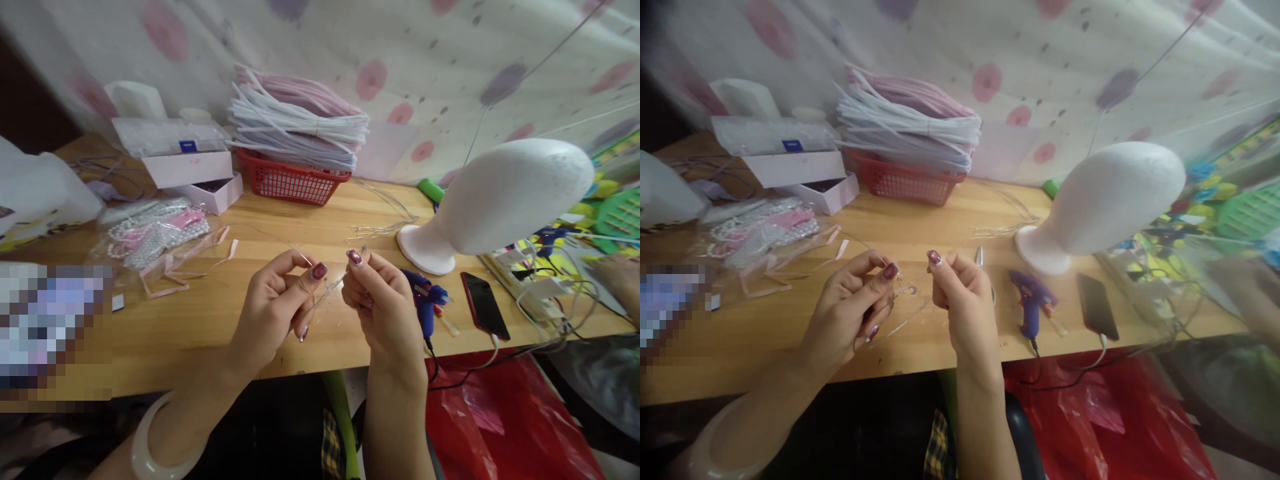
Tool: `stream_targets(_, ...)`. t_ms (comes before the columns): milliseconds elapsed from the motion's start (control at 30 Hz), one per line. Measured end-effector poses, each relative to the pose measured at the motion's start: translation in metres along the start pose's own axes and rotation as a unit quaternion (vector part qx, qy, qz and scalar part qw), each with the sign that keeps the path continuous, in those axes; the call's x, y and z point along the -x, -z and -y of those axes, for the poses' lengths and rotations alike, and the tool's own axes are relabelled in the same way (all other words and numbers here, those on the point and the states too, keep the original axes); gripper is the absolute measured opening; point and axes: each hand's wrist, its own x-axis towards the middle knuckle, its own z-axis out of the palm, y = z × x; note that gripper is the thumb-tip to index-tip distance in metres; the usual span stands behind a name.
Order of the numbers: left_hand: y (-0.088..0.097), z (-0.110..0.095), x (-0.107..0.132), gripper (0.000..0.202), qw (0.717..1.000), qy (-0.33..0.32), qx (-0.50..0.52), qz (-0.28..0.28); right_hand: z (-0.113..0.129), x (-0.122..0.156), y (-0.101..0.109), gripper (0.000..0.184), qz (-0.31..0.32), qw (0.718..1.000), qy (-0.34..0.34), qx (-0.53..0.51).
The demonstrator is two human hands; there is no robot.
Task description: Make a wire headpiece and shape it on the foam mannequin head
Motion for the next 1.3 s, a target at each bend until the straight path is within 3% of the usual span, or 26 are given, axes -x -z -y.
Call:
stream_targets(300,-0.002,0.001,-0.003,0.024,0.998,-0.014,0.025,-0.048,-0.001,0.002,0.001,0.029,-0.003,1.0,-0.001,-0.011)
stream_targets(500,-0.003,-0.001,-0.004,0.025,0.995,0.029,0.077,-0.063,-0.003,0.002,0.0,0.03,-0.006,1.0,0.007,-0.02)
stream_targets(633,-0.004,-0.007,0.005,0.024,0.997,0.056,0.014,-0.059,-0.002,0.008,-0.001,0.029,-0.011,1.0,0.001,-0.028)
stream_targets(767,-0.006,-0.01,0.014,0.023,0.996,0.026,-0.05,-0.067,0.0,0.016,-0.001,0.03,-0.012,0.999,-0.011,-0.042)
stream_targets(1000,-0.016,-0.007,0.034,0.021,0.994,0.018,-0.078,-0.079,-0.003,0.027,0.0,0.029,-0.022,0.998,0.011,-0.055)
stream_targets(1100,-0.02,-0.006,0.042,0.024,0.988,0.019,-0.108,-0.108,-0.004,0.031,0.0,0.029,-0.029,0.998,0.018,-0.051)
stream_targets(1300,-0.019,-0.006,0.043,0.03,0.983,0.052,-0.117,-0.133,-0.004,0.036,-0.001,0.028,-0.044,0.998,0.029,-0.018)
